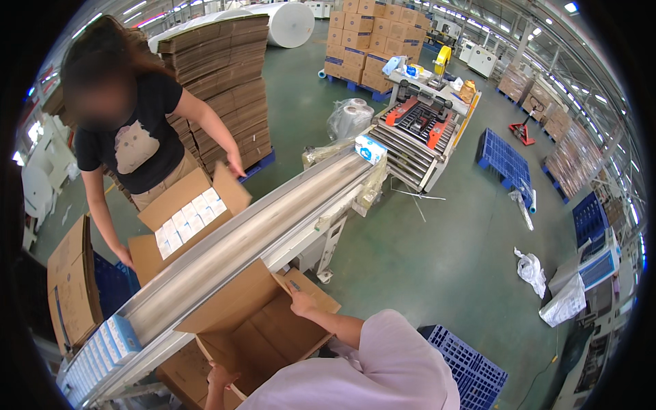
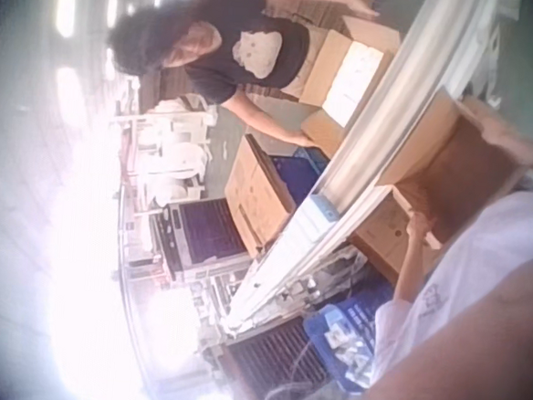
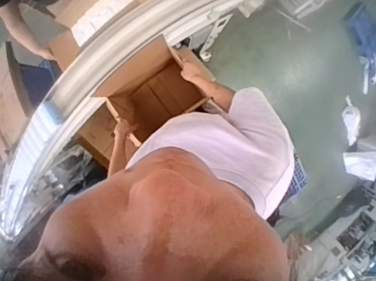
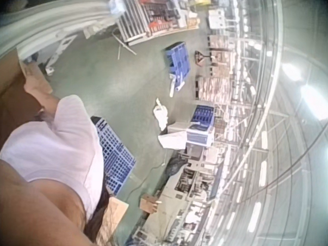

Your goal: The person packs small white packages from a conveyor belt into cardboard boxes. They arrange the packages in rows, close the boxes, and move them to a nearby table. The person repeats this process multiple times.

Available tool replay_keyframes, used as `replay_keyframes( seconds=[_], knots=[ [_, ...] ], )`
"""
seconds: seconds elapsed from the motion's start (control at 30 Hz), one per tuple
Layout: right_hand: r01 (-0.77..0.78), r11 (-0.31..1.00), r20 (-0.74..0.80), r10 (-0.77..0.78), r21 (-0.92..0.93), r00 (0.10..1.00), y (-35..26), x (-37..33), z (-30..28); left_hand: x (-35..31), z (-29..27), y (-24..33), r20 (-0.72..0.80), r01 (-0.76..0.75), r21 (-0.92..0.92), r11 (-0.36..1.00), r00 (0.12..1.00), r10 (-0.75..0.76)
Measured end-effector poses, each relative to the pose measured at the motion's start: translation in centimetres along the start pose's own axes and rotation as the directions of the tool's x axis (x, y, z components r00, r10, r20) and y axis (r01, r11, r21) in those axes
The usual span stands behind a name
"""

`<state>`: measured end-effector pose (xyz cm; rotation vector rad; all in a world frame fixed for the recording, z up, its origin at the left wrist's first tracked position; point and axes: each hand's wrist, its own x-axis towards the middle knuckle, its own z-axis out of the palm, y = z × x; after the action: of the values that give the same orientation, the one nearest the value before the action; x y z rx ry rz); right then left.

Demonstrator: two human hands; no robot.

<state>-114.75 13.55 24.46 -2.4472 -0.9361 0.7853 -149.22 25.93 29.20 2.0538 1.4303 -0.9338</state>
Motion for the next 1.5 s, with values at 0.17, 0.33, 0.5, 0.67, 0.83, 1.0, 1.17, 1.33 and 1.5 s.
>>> replay_keyframes(
  seconds=[0.17,0.33,0.5,0.67,0.83,1.0,1.17,1.33,1.5],
  knots=[
    [0.015,0.997,-0.007,-0.016,-0.077,1.0,-0.6,-0.3,-0.4,0.3,0.5,-0.7,0.006,-0.007,-0.057,0.998,1.0,0.007],
    [0.04,0.998,-0.006,-0.04,-0.054,0.999,-1.3,-1.0,-1.1,0.3,-0.9,-0.5,0.14,-0.005,0.033,0.999,0.99,0.0],
    [0.071,0.997,-0.03,-0.07,0.023,0.997,-1.2,-1.4,-0.7,-0.5,-0.1,-0.9,-0.01,0.026,-0.031,0.999,1.0,-0.026],
    [0.093,0.995,-0.003,-0.093,0.026,0.996,-1.8,-1.4,-0.8,-2.0,2.6,-2.4,0.045,0.025,-0.132,0.991,0.999,-0.019],
    [0.054,0.998,0.065,-0.052,-0.026,0.996,-1.8,-1.6,-0.7,-4.1,2.1,-3.1,0.124,0.0,-0.406,0.914,0.991,0.056],
    [0.206,0.972,-0.018,-0.209,-0.115,0.978,-1.5,-1.8,-0.4,-3.8,3.1,-4.6,0.033,-0.105,-0.545,0.832,0.989,0.146],
    [0.712,0.67,-0.264,-0.74,-0.21,0.618,-14.0,-5.6,-6.2,-5.8,3.3,-6.5,-0.047,-0.115,-0.691,0.714,0.992,0.115],
    [0.884,0.468,-0.112,-0.879,-0.019,0.463,-25.5,-1.4,-7.8,-6.5,-4.7,-14.4,-0.49,-0.465,-0.642,0.609,0.86,0.141],
    [0.716,0.657,0.048,-0.744,0.235,0.667,-31.0,5.9,-2.2,-4.7,-16.3,-28.9,-0.903,0.036,-0.374,0.927,0.214,-0.373]
  ],
)
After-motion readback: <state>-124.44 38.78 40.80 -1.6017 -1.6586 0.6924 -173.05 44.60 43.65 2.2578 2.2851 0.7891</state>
